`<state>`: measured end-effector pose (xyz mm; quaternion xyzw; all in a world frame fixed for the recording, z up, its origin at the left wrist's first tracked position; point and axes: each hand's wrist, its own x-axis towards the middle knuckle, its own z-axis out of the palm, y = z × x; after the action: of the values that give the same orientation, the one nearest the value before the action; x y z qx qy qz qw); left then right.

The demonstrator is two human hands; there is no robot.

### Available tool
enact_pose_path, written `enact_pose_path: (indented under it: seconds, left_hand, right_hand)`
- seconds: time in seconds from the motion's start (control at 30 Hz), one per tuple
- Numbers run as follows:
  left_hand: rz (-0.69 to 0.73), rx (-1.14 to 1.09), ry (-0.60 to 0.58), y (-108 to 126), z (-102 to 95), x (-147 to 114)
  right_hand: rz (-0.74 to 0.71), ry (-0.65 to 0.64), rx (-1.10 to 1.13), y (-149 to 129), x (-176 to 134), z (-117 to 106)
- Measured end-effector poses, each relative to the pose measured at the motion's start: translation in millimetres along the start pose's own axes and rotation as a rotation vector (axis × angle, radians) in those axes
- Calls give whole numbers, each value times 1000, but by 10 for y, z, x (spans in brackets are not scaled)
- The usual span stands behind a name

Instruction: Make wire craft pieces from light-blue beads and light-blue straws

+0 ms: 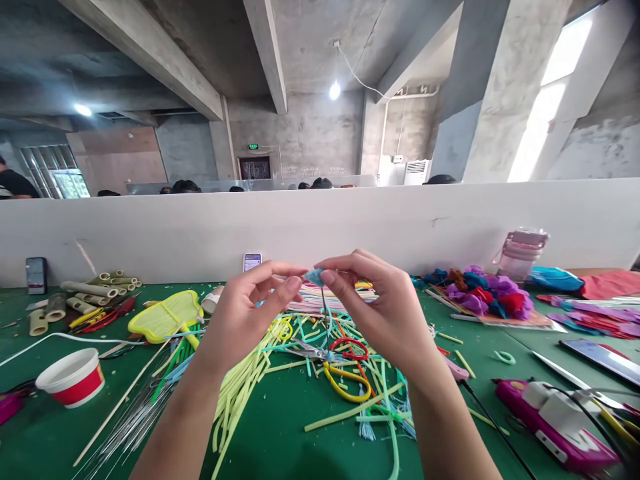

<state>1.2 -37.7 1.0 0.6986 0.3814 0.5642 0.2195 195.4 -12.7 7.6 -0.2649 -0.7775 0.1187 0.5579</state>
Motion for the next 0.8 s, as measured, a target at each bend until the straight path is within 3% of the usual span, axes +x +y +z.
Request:
enact_pose_path:
  seconds: [0.13, 0.27, 0.5, 0.8]
  left_hand:
    - [65, 143, 58, 90, 22, -58]
    - [142, 285, -9, 132, -59, -87]
    - [154, 369, -74, 80, -137, -81]
    - [298, 445, -101, 61, -125, -77]
  right_hand:
    - [-181, 17, -207, -101, -61, 23]
    - [-288, 7, -382, -110, -83, 27]
    - [-298, -56, -394, -70, -73, 42]
    - [-297, -73, -358, -66, -78, 10]
